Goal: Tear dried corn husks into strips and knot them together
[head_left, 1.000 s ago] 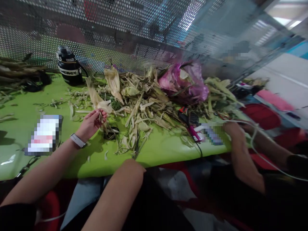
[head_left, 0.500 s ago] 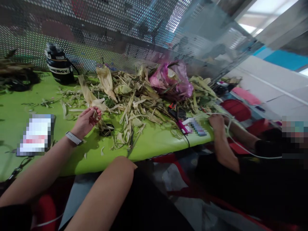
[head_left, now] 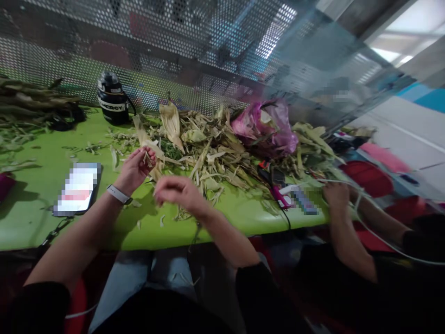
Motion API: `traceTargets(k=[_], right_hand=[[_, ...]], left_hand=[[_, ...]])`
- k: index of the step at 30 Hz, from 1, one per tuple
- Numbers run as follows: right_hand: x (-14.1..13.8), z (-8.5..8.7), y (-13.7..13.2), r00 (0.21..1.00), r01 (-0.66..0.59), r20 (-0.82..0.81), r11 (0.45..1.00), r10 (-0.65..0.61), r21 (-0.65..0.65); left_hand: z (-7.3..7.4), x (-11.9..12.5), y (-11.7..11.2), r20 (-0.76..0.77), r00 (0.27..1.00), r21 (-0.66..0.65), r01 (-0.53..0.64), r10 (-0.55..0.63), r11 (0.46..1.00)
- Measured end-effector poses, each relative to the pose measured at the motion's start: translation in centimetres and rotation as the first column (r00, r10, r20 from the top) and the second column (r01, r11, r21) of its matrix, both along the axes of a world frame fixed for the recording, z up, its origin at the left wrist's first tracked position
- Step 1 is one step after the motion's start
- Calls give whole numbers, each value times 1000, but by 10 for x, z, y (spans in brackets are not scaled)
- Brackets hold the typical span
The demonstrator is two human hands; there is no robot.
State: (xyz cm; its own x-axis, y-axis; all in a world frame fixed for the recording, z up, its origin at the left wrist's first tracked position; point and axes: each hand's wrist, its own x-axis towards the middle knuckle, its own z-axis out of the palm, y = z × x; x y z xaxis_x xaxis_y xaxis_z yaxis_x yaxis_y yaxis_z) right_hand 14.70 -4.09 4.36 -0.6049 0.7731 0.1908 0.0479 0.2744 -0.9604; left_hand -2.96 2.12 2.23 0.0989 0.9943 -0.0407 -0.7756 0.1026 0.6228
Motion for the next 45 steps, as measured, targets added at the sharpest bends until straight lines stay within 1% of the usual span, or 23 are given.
traceTargets(k=[1, 2, 3, 5, 8, 11, 14, 18, 20, 21, 22, 23, 25, 26, 27, 28, 29, 30, 32, 34, 38, 42, 45], right_hand=[[7, -5, 15, 986, 134, 95, 989, -140, 69], [14, -12, 31, 921, 294, 213, 941, -325, 167], [21, -20, 47, 828, 385, 330, 888, -453, 253], [30, -40, 74, 695, 286, 575, 900, -431, 329], [28, -66, 91, 673, 182, 631, 914, -385, 363], [22, -77, 92, 684, 99, 641, 914, -349, 392], [27, -75, 94, 696, 127, 612, 903, -376, 411], [55, -62, 102, 712, 304, 498, 857, -494, 416], [69, -56, 105, 790, 440, 342, 859, -509, 262], [73, -54, 106, 800, 496, 278, 846, -532, 194], [76, -53, 106, 792, 549, 220, 822, -570, 151], [77, -53, 106, 761, 602, 183, 783, -622, 158], [74, -54, 103, 668, 677, 150, 679, -729, 284], [69, -55, 101, 645, 666, 158, 651, -748, 364], [63, -58, 98, 638, 624, 194, 647, -745, 438], [57, -60, 95, 673, 545, 258, 700, -694, 461], [49, -63, 91, 724, 435, 344, 783, -597, 445], [41, -65, 88, 733, 337, 446, 844, -513, 417], [28, -71, 84, 692, 198, 595, 900, -409, 388], [20, -75, 82, 687, 167, 622, 915, -376, 368], [15, -79, 86, 708, 211, 594, 917, -382, 337], [16, -79, 91, 767, 245, 527, 926, -367, 287], [26, -76, 96, 823, 330, 418, 922, -386, 201]], left_hand=[[2, -3, 1, 8, 1000, 5, -9, 8, 1000], [4, -5, 1, 19, 1000, 15, -14, 13, 1000], [4, -8, 2, 32, 999, 26, -20, 19, 999], [4, -14, 5, 55, 998, 53, -31, 28, 998], [1, -17, 8, 54, 997, 57, -53, 50, 997], [-3, -15, 9, 7, 999, 17, -49, 48, 999], [-5, -11, 8, -34, 999, 0, -36, 36, 999], [-7, -7, 7, -46, 998, -11, -36, 35, 999], [-8, -6, 7, -64, 998, -9, -28, 27, 1000], [-8, -5, 6, -78, 997, -7, -25, 24, 1000], [-9, -4, 6, -93, 995, -5, -24, 23, 1000], [-9, -3, 6, -107, 994, -5, -23, 22, 1000], [-10, -2, 5, -131, 991, -9, -25, 24, 1000], [-10, -1, 4, -141, 990, -10, -26, 24, 1000], [-11, 0, 4, -154, 988, -10, -25, 23, 1000], [-13, 1, 4, -166, 986, -7, -24, 22, 1000], [-15, 1, 4, -179, 984, 0, -20, 20, 1000], [-17, 2, 4, -193, 981, 12, -11, 14, 1000], [-22, 3, 4, -227, 974, 41, 23, -13, 999], [-26, 5, 3, -259, 965, 67, 65, -46, 996], [-29, 7, 0, -296, 951, 90, 118, -87, 989], [-31, 7, -1, -315, 944, 73, 127, -98, 989], [-32, 5, 1, -329, 939, 64, 134, -106, 989]])
